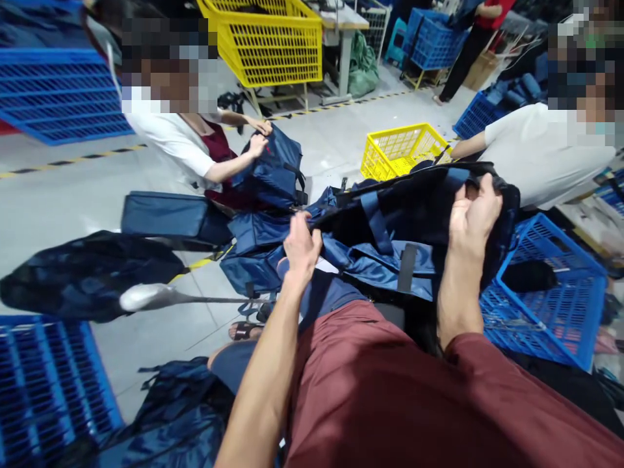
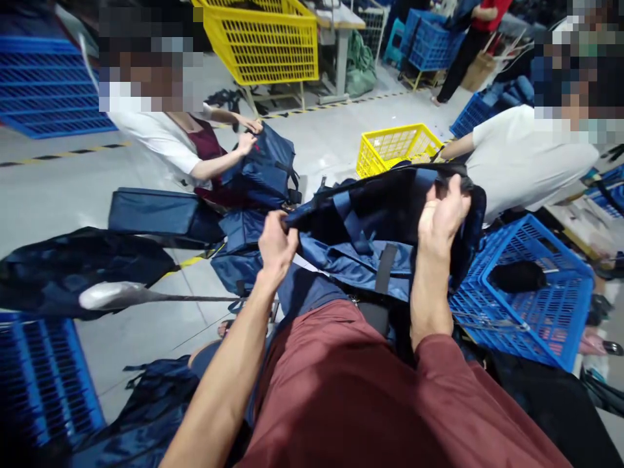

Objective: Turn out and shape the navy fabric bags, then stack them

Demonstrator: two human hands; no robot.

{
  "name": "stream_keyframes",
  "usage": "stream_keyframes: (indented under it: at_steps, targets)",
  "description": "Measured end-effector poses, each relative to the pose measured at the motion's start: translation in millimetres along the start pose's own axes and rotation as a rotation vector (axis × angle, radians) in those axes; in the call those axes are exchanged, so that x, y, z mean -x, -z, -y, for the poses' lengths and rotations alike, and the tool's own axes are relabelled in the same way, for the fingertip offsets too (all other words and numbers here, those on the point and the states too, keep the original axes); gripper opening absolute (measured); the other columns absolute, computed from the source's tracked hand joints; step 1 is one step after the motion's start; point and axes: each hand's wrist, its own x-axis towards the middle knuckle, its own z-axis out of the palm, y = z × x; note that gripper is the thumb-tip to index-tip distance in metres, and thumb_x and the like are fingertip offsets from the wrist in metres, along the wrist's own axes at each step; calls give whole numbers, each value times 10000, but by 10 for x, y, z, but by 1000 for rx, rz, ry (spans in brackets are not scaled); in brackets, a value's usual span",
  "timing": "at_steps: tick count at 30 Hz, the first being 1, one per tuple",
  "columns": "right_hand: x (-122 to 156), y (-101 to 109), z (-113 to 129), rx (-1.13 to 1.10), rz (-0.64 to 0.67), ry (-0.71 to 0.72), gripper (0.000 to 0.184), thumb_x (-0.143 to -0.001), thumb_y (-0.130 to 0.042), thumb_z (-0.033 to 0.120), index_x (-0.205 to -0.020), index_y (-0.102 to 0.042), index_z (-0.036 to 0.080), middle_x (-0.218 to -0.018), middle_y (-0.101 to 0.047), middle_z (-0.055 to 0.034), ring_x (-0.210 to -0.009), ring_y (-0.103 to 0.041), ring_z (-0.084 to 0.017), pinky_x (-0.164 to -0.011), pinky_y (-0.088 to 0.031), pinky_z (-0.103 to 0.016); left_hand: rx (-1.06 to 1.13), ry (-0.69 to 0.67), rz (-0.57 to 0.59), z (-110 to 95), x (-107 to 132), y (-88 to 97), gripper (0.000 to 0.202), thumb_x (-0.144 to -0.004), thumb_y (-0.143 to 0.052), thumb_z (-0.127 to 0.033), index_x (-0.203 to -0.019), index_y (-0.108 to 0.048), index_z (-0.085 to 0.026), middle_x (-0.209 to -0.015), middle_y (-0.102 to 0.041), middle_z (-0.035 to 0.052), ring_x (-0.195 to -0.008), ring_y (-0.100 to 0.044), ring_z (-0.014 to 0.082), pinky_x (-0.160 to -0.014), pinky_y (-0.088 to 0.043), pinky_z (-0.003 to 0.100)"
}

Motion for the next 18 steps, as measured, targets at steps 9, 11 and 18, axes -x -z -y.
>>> stream_keyframes:
  at_steps: [9,11,18]
  targets:
    - [58,-331,571,-345,-202,76,244,-1133,-478,267,-1248,-670,170,-1462,-725,-95,-1477,-649,-219,-1154,-639,-405,253,149,423,25,296,-675,869,-781,-836,-262,-1585,-512,-194,-1345,-733,147,-1214,-714,329,-1090,-547,450]
    - [-142,-322,569,-365,-219,61,268,-1121,-448,244,-1202,-692,167,-1425,-752,-76,-1459,-658,-229,-1091,-663,-394,143,71,449,-8,350,-684,829,-818,-715,-164,-1624,-531,-224,-1332,-755,145,-1217,-726,361,-1091,-543,483]
    - [-490,213,787,-409,-262,-32,341,-1089,-434,127,-863,-678,202,-1144,-841,-72,-1301,-770,-202,-1011,-682,-303,-27,90,143,-271,-626,-251,956,-894,-594,-1,-1774,-259,-168,-1439,-677,229,-1238,-706,370,-1137,-491,611]
